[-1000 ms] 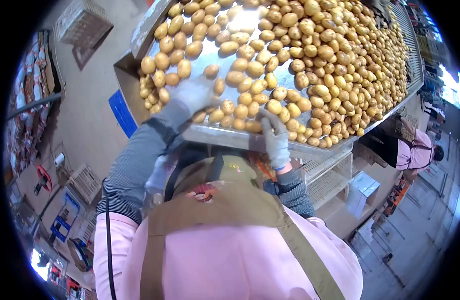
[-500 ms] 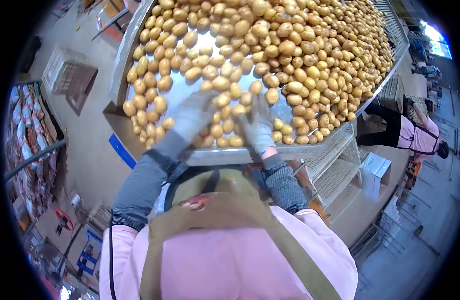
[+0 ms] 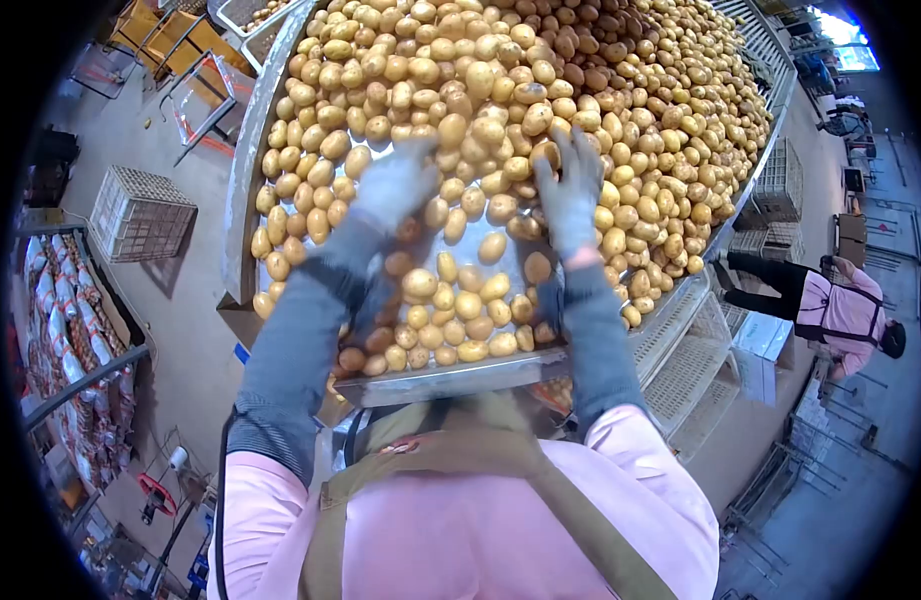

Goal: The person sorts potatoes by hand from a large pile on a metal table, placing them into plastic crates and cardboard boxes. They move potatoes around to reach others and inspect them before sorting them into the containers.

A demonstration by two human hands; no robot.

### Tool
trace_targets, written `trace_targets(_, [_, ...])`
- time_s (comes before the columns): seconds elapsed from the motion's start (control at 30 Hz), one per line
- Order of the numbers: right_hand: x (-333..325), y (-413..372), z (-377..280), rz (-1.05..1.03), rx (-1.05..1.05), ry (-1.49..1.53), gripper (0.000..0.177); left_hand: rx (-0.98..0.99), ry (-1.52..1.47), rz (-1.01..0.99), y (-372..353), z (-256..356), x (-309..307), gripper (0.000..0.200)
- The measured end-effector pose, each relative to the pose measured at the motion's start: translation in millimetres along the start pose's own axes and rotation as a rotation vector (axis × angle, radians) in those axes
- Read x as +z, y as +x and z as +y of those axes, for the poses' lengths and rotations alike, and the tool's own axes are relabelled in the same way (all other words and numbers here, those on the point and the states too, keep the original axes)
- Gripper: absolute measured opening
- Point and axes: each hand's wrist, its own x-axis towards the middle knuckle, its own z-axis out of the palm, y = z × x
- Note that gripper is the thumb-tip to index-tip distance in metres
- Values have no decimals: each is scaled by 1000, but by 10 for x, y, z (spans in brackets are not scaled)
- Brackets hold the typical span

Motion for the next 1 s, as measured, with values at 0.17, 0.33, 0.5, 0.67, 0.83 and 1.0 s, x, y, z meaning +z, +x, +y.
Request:
trace_targets(0.17, [203,-79,-236,-246,-148,-319,59,17,291,-98,536,-67,182,50])
trace_targets(0.33, [-158,-906,-197,-245,-172,-223,51,-204,-459,-56,149,-138,75,43])
trace_targets(0.5, [-336,-953,-602,-234,501,818,48,-214,-888,62,-405,592,33,39])
trace_targets(0.67, [-386,-963,-728,-335,557,1285,55,158,-408,104,331,735,192,50])
trace_targets(0.83, [-448,-984,-629,-402,637,1111,41,498,307,163,1450,302,226,58])
trace_targets(1.0, [-616,-1009,-419,-248,70,302,73,584,178,100,429,221,458,56])
